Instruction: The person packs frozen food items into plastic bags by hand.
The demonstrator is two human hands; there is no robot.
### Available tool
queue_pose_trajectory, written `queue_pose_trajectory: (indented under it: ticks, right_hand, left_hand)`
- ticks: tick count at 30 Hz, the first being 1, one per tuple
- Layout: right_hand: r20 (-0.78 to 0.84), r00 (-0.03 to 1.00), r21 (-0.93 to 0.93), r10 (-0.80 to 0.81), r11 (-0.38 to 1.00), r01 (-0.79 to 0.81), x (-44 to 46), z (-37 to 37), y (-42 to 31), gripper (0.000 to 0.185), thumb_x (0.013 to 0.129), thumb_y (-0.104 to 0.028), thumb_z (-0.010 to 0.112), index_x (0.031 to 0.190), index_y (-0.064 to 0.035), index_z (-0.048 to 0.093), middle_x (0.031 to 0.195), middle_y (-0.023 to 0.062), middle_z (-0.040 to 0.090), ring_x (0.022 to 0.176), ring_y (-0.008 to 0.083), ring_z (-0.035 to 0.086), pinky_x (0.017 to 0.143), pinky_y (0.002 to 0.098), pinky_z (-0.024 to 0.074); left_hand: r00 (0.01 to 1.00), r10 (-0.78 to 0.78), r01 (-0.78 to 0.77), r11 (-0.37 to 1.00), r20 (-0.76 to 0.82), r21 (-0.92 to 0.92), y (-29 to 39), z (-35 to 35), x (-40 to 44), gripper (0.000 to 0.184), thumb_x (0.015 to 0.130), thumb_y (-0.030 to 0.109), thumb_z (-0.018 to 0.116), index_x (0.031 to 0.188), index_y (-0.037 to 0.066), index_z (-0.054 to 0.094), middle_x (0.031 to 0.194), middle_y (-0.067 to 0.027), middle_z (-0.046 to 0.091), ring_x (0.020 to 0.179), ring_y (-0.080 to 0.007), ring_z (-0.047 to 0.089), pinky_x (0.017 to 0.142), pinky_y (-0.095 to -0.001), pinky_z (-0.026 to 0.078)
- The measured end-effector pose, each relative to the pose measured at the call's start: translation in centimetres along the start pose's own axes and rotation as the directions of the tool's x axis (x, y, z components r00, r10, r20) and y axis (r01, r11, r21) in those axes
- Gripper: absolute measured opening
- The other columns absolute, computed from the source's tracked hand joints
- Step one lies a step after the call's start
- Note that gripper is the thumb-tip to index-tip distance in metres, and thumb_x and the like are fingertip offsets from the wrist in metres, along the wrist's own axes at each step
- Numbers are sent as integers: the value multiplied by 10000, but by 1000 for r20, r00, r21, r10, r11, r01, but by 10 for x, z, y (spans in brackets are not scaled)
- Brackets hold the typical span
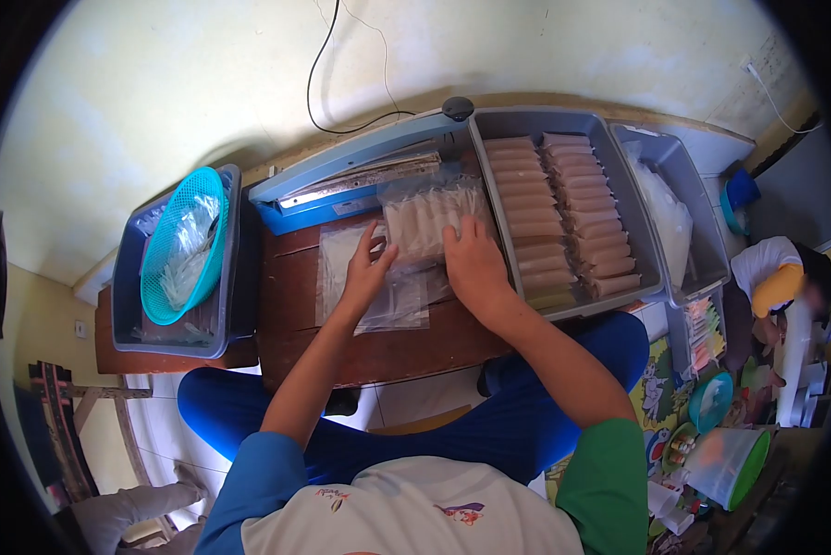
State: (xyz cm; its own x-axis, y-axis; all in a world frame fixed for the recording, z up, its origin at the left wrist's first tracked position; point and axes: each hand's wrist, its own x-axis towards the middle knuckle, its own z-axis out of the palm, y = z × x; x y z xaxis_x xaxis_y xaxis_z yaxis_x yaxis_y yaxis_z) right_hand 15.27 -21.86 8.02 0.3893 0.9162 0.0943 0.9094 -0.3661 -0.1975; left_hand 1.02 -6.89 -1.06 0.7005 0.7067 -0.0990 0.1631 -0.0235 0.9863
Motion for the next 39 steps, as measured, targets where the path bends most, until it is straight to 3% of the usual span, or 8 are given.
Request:
queue_pose_trajectory:
  ticks: [6,17,22,24,25,27,30,39]
  right_hand:
    - [283,955,237,84,959,-155,-12,24,-8,287,822,-136,680,1014,45,569,1037,258,630,972,419,624,835,468,514]
    - [220,973,183,73,976,-114,-14,54,0,401,814,-199,705,1079,71,572,1047,276,621,1001,433,606,893,472,495]
    - [128,987,329,100,934,-138,-14,60,1,486,812,-209,718,1146,102,552,1086,284,603,1035,381,610,911,424,493]
    - [334,902,685,274,587,-432,-11,64,0,538,842,-210,712,1222,108,501,1129,240,593,1057,302,607,921,368,493]
    - [334,903,683,272,590,-430,-11,70,-1,538,842,-210,712,1222,108,501,1129,240,593,1057,302,607,921,368,493]
    - [449,800,877,397,-26,-479,-16,81,-4,549,881,-208,690,1273,89,448,1147,176,578,1057,254,595,929,342,493]
    - [452,762,891,464,-268,-366,-16,82,-7,517,902,-196,667,1276,67,427,1160,158,560,1052,268,594,950,363,489]
    - [431,765,889,478,-371,-269,-9,84,0,379,910,-187,659,1151,49,488,1120,154,576,1079,274,595,975,381,476]
  left_hand:
    - [999,-54,54,998,-1,-14,-2,5,2,679,945,277,621,1511,77,301,1321,-195,548,1120,-225,584,867,-325,492]
    - [999,-45,44,994,-7,-102,-1,11,4,576,951,221,594,1440,-11,398,1279,-170,599,1151,-208,579,973,-309,443]
    - [987,-151,158,971,55,-178,3,6,4,631,951,300,613,1465,30,367,1193,-100,602,1022,-159,556,830,-280,449]
    - [989,-141,146,968,40,-203,2,7,7,630,950,309,616,1462,36,369,1194,-95,597,1031,-167,559,839,-284,448]
    - [991,-134,136,965,28,-222,0,7,10,630,948,318,619,1458,43,372,1194,-90,593,1040,-176,562,849,-288,447]
    - [992,-125,119,961,-5,-250,-6,6,22,626,949,328,617,1453,44,377,1214,-94,586,1056,-181,564,858,-287,446]
    - [990,-127,108,968,-67,-225,-4,1,38,621,949,349,611,1441,43,388,1245,-100,573,1087,-189,565,878,-290,444]
    - [992,-120,108,968,-39,-229,3,14,47,618,931,308,639,1401,-29,421,1244,-136,598,1119,-187,563,951,-295,433]
